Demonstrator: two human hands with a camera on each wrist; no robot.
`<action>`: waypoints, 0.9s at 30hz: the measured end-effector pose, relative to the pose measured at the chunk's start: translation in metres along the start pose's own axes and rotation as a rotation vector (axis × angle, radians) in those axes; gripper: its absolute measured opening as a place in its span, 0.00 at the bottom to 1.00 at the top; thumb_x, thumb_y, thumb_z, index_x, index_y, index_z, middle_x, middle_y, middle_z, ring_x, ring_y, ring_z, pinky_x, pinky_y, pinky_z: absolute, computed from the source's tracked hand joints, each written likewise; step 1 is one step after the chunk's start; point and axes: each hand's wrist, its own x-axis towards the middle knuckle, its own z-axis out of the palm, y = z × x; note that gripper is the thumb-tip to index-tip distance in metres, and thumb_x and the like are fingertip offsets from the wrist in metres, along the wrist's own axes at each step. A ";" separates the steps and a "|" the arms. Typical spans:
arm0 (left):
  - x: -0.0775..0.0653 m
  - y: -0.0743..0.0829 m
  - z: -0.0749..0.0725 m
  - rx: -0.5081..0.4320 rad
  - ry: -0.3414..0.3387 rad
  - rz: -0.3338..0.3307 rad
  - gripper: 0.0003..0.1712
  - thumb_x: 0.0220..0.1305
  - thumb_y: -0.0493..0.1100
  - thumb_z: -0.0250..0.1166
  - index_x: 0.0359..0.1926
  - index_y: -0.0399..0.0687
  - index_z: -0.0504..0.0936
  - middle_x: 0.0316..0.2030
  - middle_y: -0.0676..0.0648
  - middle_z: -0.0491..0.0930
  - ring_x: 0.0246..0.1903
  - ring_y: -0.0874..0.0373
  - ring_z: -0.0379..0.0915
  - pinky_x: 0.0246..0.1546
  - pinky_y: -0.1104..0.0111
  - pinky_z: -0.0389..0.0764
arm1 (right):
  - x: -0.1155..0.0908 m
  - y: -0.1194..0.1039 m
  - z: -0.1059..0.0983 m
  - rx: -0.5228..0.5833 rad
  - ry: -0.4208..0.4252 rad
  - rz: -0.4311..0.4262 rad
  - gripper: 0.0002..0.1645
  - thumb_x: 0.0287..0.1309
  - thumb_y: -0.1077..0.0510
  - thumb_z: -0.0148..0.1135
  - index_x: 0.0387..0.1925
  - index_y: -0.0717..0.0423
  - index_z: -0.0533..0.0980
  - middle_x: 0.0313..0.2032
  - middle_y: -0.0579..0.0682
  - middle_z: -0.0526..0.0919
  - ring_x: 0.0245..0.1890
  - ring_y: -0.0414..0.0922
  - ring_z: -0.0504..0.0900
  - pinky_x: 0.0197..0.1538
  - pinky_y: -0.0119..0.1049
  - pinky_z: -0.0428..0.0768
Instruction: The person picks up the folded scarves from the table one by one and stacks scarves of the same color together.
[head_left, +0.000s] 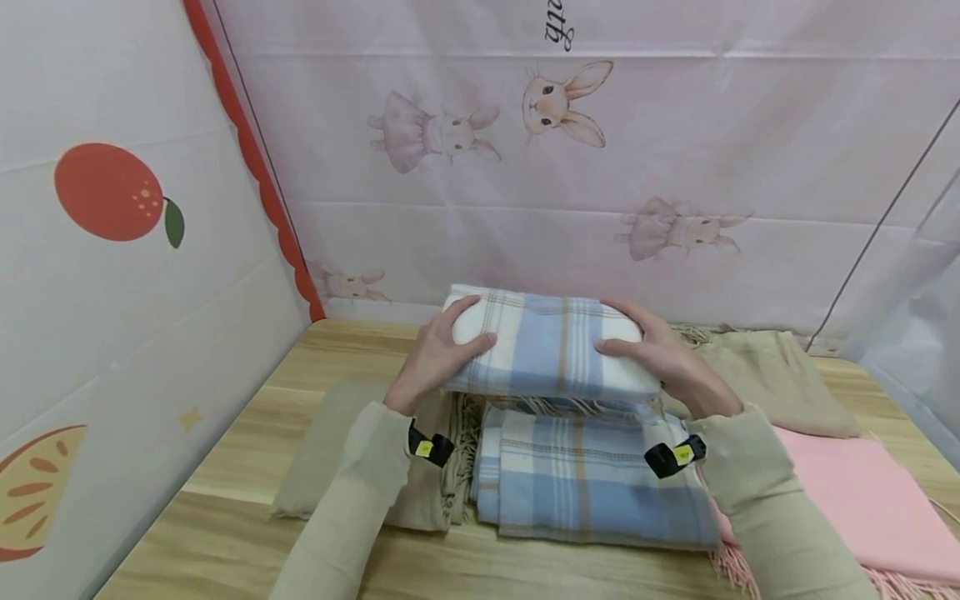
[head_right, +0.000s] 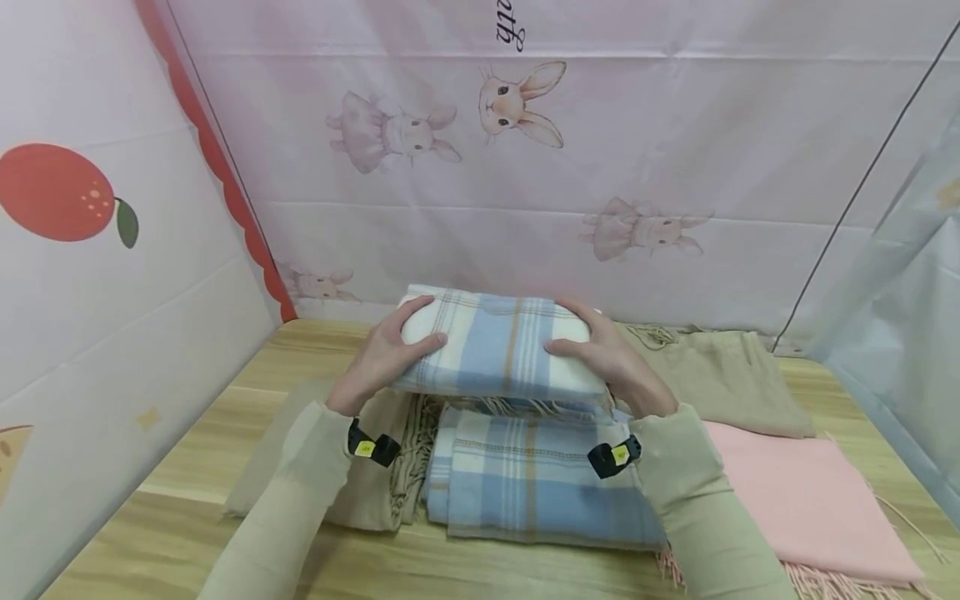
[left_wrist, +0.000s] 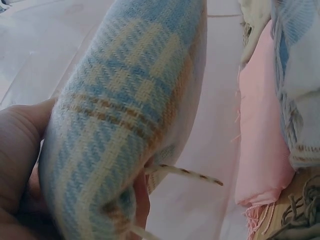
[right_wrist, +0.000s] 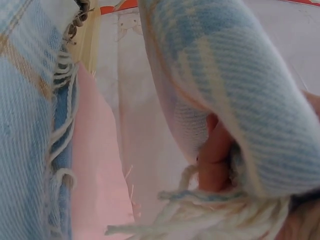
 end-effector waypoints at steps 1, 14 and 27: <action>0.000 0.000 0.000 0.001 -0.004 0.002 0.40 0.68 0.54 0.67 0.77 0.55 0.63 0.74 0.41 0.63 0.70 0.41 0.60 0.65 0.42 0.65 | -0.001 0.000 0.000 -0.007 0.000 -0.002 0.47 0.69 0.59 0.64 0.81 0.53 0.50 0.73 0.66 0.54 0.52 0.54 0.74 0.41 0.35 0.81; -0.010 0.003 0.007 0.003 -0.049 0.000 0.40 0.69 0.57 0.65 0.78 0.61 0.63 0.75 0.44 0.61 0.71 0.41 0.59 0.64 0.41 0.65 | -0.015 0.006 -0.010 -0.024 -0.011 -0.011 0.47 0.69 0.57 0.63 0.81 0.52 0.50 0.75 0.65 0.51 0.56 0.56 0.72 0.43 0.34 0.80; -0.016 0.010 0.013 0.038 -0.080 0.015 0.41 0.69 0.57 0.66 0.78 0.60 0.62 0.74 0.43 0.63 0.69 0.42 0.63 0.64 0.44 0.68 | -0.031 0.008 -0.018 0.019 -0.022 0.012 0.47 0.70 0.54 0.63 0.81 0.50 0.49 0.72 0.66 0.56 0.38 0.44 0.82 0.38 0.39 0.83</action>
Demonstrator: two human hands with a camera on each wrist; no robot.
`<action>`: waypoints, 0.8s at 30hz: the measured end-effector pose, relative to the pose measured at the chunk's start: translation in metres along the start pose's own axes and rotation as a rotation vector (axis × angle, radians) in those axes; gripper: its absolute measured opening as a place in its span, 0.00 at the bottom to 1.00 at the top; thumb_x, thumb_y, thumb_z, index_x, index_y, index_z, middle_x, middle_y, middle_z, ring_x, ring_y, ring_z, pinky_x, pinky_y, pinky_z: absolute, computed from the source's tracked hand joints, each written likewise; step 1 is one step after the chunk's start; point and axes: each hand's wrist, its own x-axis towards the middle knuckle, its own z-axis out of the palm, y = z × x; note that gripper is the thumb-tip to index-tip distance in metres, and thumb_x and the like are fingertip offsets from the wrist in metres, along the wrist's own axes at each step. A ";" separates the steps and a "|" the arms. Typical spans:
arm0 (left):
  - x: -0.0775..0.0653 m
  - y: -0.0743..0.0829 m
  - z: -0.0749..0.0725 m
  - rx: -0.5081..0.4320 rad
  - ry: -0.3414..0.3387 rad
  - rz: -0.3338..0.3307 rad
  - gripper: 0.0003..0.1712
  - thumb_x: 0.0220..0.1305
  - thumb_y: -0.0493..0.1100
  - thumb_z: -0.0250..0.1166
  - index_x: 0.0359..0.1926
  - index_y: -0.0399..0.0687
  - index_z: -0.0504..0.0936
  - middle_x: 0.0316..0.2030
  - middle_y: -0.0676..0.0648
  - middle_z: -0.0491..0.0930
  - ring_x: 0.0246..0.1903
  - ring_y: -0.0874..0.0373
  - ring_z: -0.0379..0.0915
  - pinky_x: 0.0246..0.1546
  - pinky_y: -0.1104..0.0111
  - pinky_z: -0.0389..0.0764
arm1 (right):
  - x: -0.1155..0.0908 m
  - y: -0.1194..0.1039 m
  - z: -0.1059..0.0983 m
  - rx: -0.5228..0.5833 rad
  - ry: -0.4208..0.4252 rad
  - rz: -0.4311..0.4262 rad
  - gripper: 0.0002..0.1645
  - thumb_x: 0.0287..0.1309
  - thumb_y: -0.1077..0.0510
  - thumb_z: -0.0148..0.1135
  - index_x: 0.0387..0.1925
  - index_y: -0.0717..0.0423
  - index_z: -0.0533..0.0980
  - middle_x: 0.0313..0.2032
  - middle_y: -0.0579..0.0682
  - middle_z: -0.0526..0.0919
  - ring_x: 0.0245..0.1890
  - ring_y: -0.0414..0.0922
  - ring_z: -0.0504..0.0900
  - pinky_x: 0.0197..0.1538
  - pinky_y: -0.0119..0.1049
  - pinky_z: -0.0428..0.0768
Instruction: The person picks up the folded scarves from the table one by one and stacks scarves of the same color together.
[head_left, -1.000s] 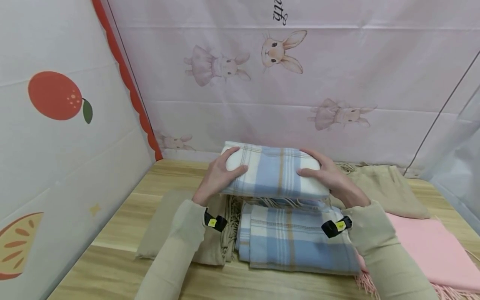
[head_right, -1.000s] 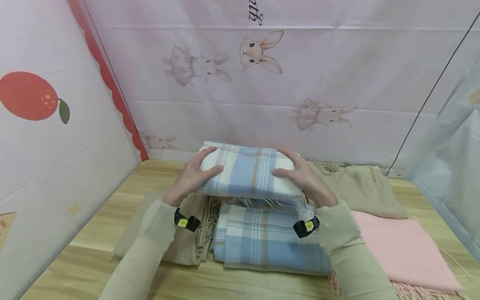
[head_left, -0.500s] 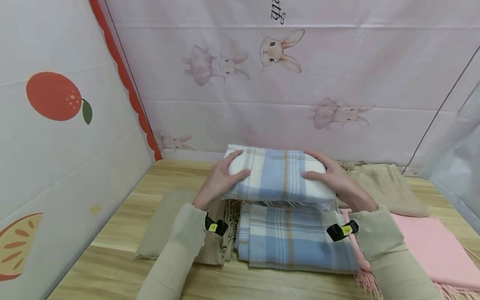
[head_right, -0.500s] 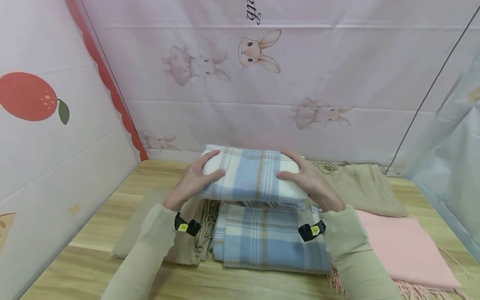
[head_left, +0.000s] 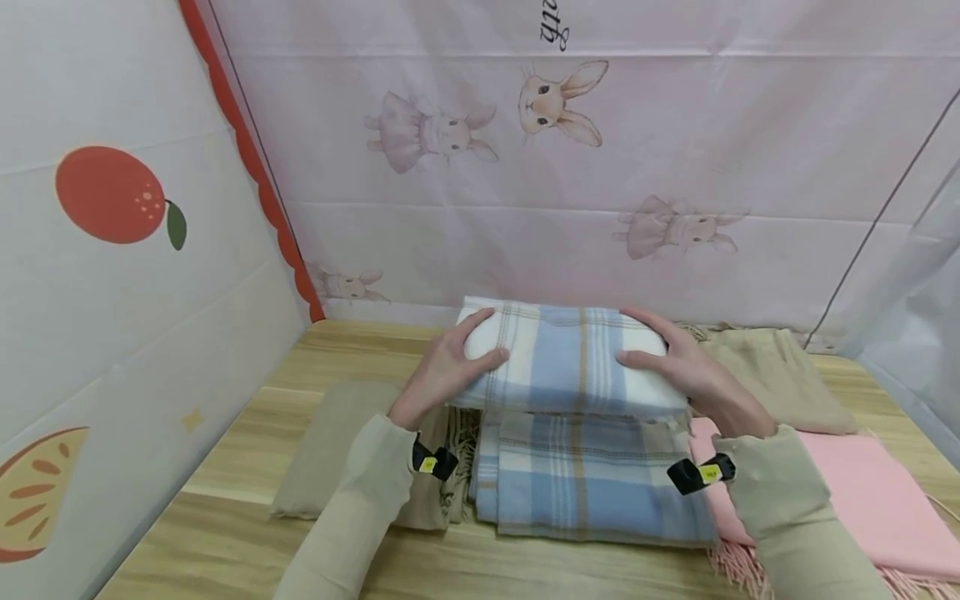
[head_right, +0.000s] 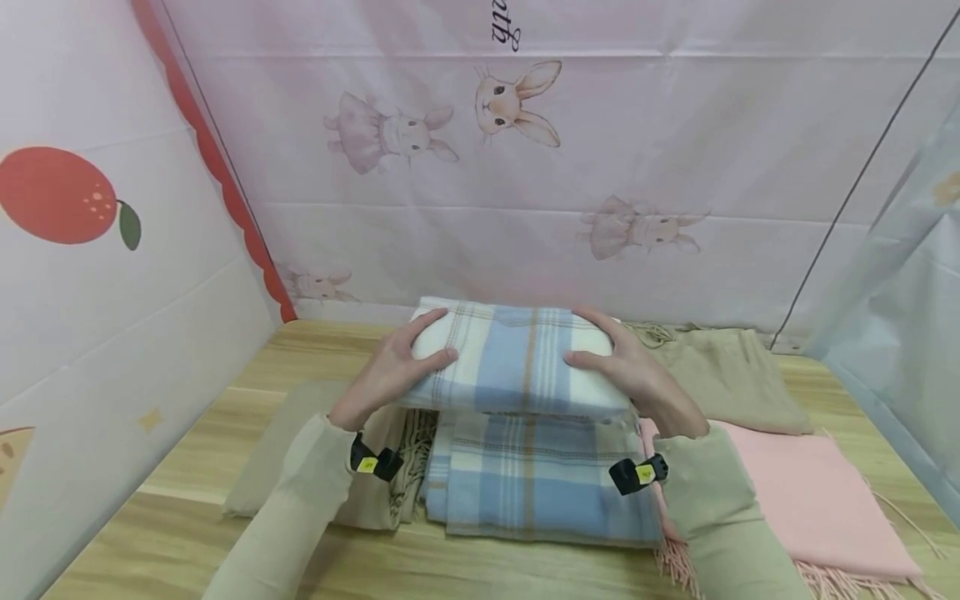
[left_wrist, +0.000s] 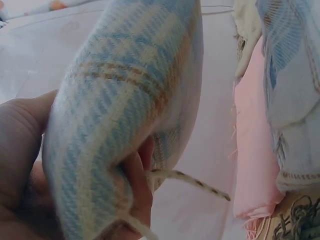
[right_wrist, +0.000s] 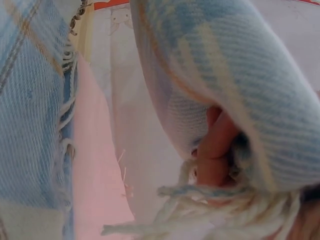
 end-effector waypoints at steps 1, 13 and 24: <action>-0.001 0.001 0.001 0.001 -0.002 0.002 0.41 0.68 0.56 0.66 0.78 0.59 0.62 0.74 0.43 0.63 0.69 0.43 0.64 0.63 0.44 0.69 | -0.001 0.000 0.000 0.004 0.000 0.000 0.47 0.70 0.55 0.63 0.81 0.50 0.49 0.71 0.66 0.57 0.36 0.43 0.82 0.37 0.39 0.83; -0.008 0.002 0.005 0.000 -0.029 0.017 0.41 0.69 0.55 0.67 0.78 0.59 0.62 0.74 0.42 0.63 0.70 0.43 0.61 0.65 0.43 0.66 | -0.011 0.007 -0.003 -0.019 0.012 0.004 0.46 0.70 0.55 0.63 0.81 0.52 0.51 0.68 0.67 0.59 0.35 0.43 0.80 0.35 0.39 0.82; -0.014 0.003 0.006 0.017 -0.062 0.022 0.41 0.69 0.56 0.66 0.78 0.63 0.62 0.75 0.44 0.60 0.72 0.41 0.57 0.66 0.39 0.62 | -0.020 0.014 -0.006 -0.015 -0.013 -0.047 0.46 0.70 0.57 0.63 0.81 0.52 0.51 0.76 0.63 0.50 0.51 0.44 0.76 0.42 0.37 0.82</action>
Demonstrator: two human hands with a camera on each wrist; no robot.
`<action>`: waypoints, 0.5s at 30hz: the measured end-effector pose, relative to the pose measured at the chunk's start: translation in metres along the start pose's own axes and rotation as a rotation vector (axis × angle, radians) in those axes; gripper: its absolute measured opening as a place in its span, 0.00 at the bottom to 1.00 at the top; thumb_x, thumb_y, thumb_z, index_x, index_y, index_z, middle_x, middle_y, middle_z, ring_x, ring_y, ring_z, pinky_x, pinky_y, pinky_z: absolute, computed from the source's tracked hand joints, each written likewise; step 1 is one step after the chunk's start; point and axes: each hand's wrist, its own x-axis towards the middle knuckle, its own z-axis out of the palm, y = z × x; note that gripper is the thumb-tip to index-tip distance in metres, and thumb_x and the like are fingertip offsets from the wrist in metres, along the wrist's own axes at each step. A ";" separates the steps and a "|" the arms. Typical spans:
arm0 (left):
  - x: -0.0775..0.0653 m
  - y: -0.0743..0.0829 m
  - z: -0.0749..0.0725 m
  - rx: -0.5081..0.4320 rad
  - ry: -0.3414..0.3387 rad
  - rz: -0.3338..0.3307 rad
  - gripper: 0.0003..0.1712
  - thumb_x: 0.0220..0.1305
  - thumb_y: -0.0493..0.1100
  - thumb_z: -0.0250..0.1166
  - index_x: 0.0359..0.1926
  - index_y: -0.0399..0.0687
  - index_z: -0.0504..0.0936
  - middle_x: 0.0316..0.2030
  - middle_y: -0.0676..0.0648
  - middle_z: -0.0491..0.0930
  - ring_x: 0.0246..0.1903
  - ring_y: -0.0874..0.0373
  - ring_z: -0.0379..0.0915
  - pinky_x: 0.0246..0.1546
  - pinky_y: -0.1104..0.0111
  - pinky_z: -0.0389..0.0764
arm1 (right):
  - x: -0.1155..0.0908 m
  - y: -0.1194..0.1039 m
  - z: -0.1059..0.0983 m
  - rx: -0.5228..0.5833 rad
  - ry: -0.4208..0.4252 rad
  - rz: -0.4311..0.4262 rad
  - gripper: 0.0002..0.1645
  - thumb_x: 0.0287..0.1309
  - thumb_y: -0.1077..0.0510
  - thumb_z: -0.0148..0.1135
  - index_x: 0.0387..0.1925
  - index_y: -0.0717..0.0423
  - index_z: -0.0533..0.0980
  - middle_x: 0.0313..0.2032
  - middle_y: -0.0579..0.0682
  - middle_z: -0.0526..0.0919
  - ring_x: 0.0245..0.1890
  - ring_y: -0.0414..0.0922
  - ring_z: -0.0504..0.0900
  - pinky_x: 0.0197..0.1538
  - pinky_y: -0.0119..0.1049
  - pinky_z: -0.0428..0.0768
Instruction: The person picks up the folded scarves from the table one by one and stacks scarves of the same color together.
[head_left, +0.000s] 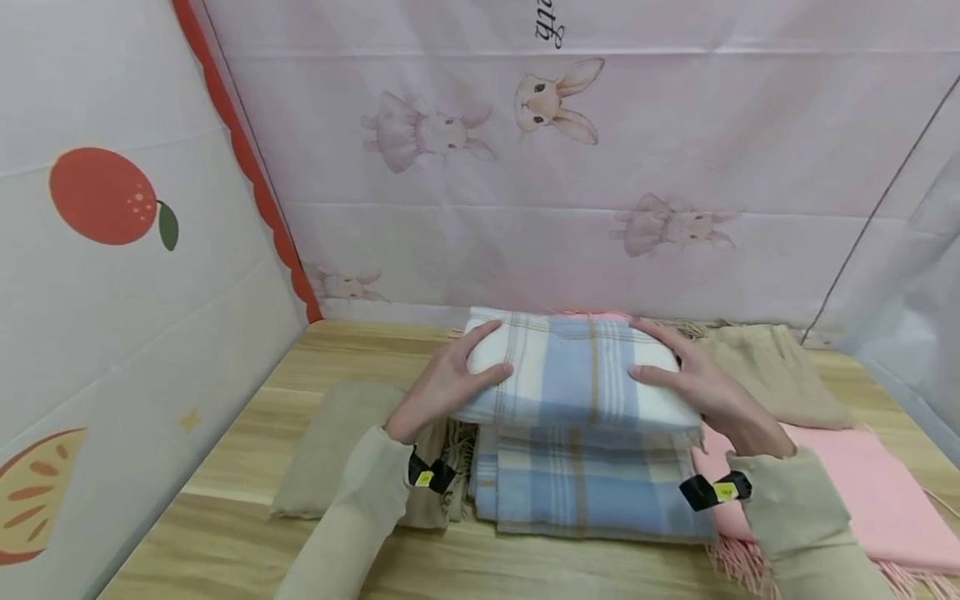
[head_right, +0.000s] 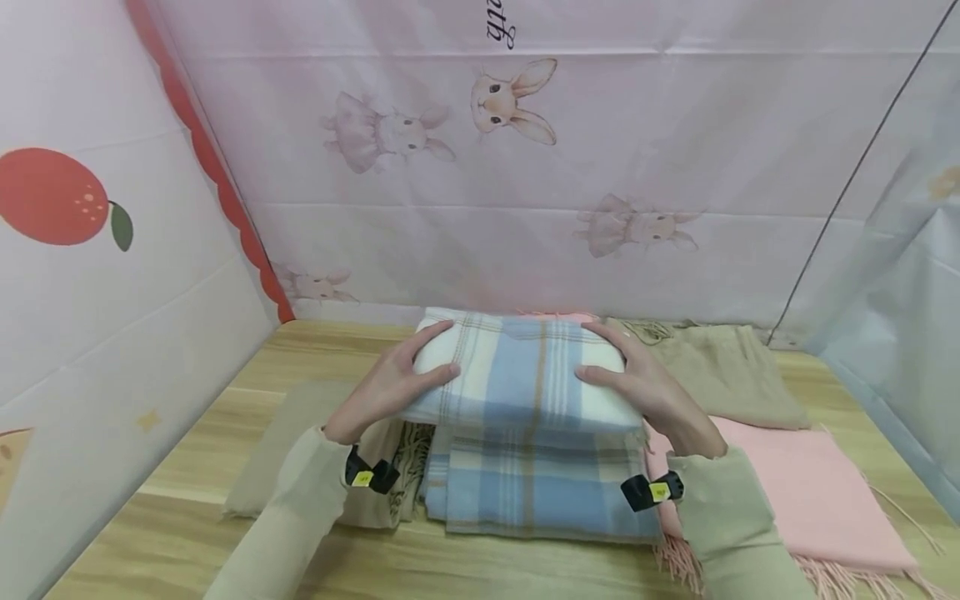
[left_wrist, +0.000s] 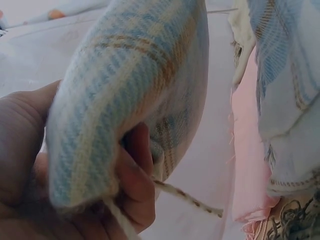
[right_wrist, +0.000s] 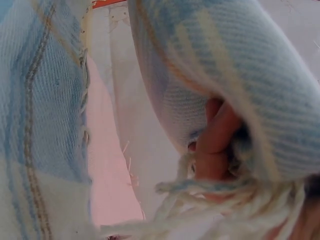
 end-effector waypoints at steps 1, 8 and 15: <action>-0.001 0.000 0.000 -0.002 0.001 -0.003 0.41 0.69 0.56 0.67 0.78 0.64 0.62 0.75 0.45 0.60 0.72 0.42 0.57 0.66 0.39 0.62 | 0.000 0.000 0.000 0.004 -0.003 -0.005 0.46 0.70 0.57 0.63 0.81 0.51 0.50 0.76 0.63 0.50 0.50 0.44 0.76 0.42 0.37 0.82; -0.005 0.002 0.001 0.007 -0.013 0.021 0.42 0.68 0.56 0.68 0.78 0.62 0.62 0.75 0.44 0.61 0.73 0.42 0.56 0.66 0.40 0.62 | -0.009 0.003 0.001 0.049 -0.013 -0.021 0.46 0.71 0.59 0.61 0.81 0.52 0.49 0.74 0.64 0.52 0.51 0.42 0.76 0.43 0.37 0.82; -0.007 0.006 0.004 -0.003 -0.023 0.055 0.41 0.69 0.54 0.67 0.78 0.59 0.62 0.74 0.43 0.62 0.73 0.42 0.56 0.67 0.41 0.61 | -0.018 0.005 0.000 0.043 0.011 -0.020 0.46 0.71 0.59 0.61 0.81 0.51 0.48 0.70 0.66 0.57 0.49 0.44 0.75 0.41 0.37 0.81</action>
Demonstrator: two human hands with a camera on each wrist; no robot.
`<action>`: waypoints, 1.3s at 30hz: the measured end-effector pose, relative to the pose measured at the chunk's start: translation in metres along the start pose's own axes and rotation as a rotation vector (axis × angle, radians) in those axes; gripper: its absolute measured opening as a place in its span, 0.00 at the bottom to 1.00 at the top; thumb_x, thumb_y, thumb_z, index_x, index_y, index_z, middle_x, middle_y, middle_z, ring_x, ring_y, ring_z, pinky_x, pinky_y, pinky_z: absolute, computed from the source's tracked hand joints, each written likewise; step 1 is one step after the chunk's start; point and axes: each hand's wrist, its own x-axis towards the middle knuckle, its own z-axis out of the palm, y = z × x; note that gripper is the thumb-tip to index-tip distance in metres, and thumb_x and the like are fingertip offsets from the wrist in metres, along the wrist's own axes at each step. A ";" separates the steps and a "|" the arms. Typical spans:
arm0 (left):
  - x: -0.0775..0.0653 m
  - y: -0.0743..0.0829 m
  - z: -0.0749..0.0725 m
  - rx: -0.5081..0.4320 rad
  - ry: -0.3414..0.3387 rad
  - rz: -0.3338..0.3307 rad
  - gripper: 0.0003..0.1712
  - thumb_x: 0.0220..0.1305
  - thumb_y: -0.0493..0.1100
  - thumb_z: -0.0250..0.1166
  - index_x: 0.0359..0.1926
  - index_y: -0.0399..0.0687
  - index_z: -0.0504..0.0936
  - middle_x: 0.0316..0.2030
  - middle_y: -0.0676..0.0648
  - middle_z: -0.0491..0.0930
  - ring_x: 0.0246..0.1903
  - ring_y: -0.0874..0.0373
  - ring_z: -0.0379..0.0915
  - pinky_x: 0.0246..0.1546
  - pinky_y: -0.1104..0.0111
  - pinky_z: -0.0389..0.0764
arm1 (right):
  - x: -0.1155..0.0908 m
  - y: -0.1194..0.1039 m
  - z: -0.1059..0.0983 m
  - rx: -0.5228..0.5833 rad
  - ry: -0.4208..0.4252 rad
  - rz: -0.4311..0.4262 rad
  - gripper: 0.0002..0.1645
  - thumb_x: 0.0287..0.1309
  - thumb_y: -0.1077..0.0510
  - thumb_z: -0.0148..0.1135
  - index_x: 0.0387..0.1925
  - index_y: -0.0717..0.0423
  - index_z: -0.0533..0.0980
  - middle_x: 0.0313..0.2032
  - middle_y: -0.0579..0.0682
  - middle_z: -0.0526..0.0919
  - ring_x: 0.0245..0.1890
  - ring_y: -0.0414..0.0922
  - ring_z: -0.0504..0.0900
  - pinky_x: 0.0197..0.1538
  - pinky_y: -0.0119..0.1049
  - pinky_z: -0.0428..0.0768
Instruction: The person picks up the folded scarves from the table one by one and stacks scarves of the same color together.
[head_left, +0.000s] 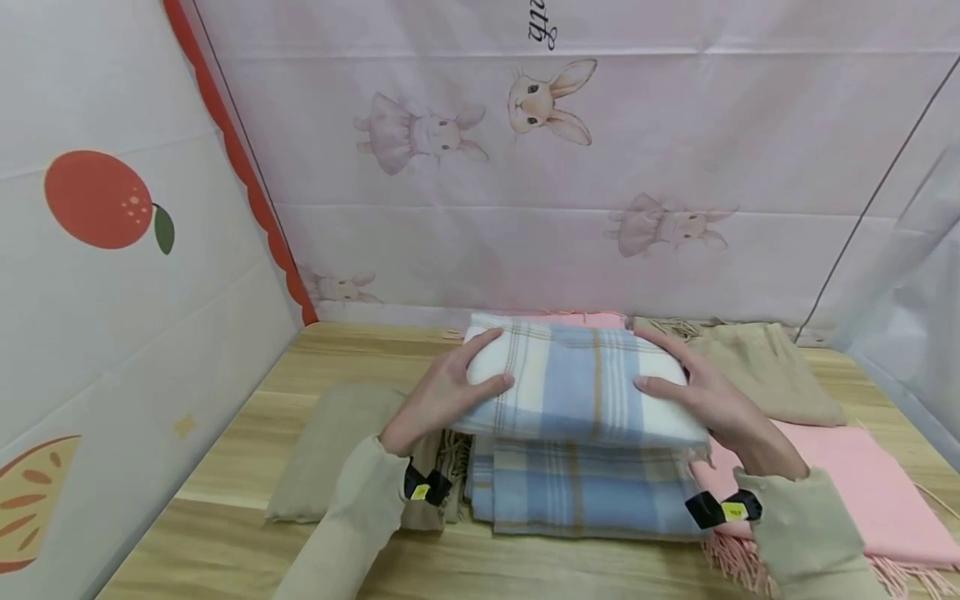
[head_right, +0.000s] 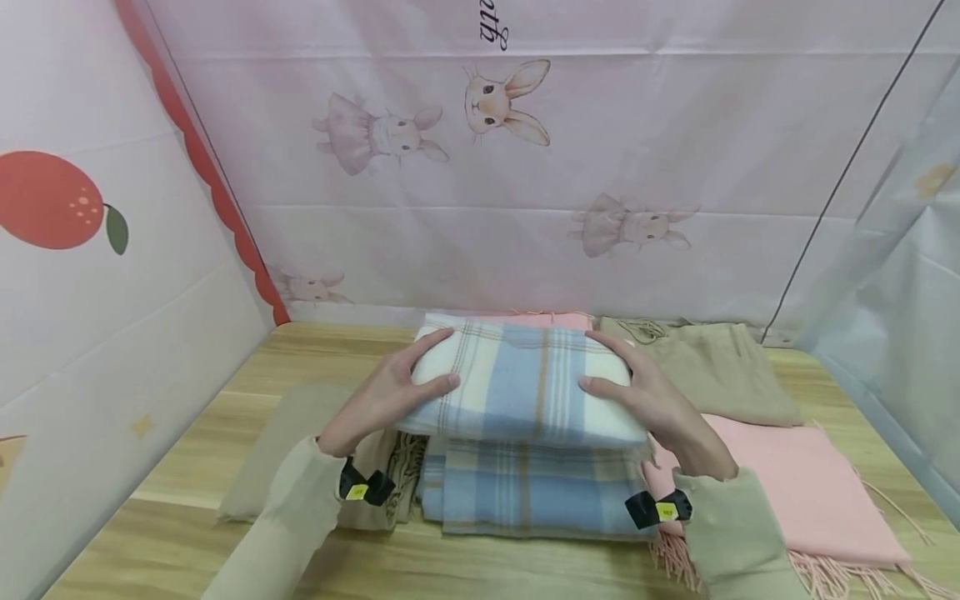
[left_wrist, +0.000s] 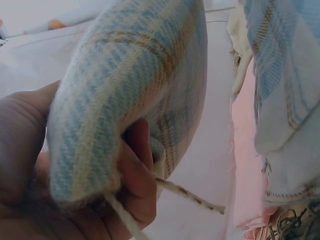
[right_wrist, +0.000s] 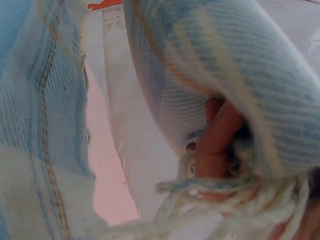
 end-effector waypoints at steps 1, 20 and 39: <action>-0.001 0.000 0.000 -0.001 -0.002 0.002 0.41 0.69 0.53 0.67 0.78 0.58 0.62 0.74 0.42 0.62 0.73 0.42 0.56 0.67 0.41 0.61 | -0.001 0.000 0.000 -0.003 0.005 0.001 0.46 0.71 0.59 0.61 0.81 0.51 0.49 0.70 0.66 0.57 0.48 0.45 0.75 0.41 0.37 0.81; -0.019 -0.002 0.015 -0.049 -0.029 -0.005 0.41 0.68 0.51 0.68 0.78 0.56 0.63 0.74 0.45 0.62 0.72 0.48 0.58 0.67 0.45 0.64 | -0.021 0.011 0.006 -0.047 0.045 -0.007 0.43 0.70 0.60 0.61 0.79 0.57 0.54 0.66 0.67 0.64 0.49 0.40 0.74 0.41 0.35 0.78; -0.024 -0.004 0.022 -0.021 -0.077 -0.046 0.42 0.69 0.53 0.68 0.78 0.59 0.61 0.74 0.43 0.62 0.67 0.43 0.66 0.64 0.41 0.65 | -0.026 0.011 -0.001 -0.118 0.019 0.041 0.43 0.70 0.56 0.63 0.80 0.52 0.54 0.68 0.66 0.64 0.51 0.49 0.73 0.43 0.35 0.77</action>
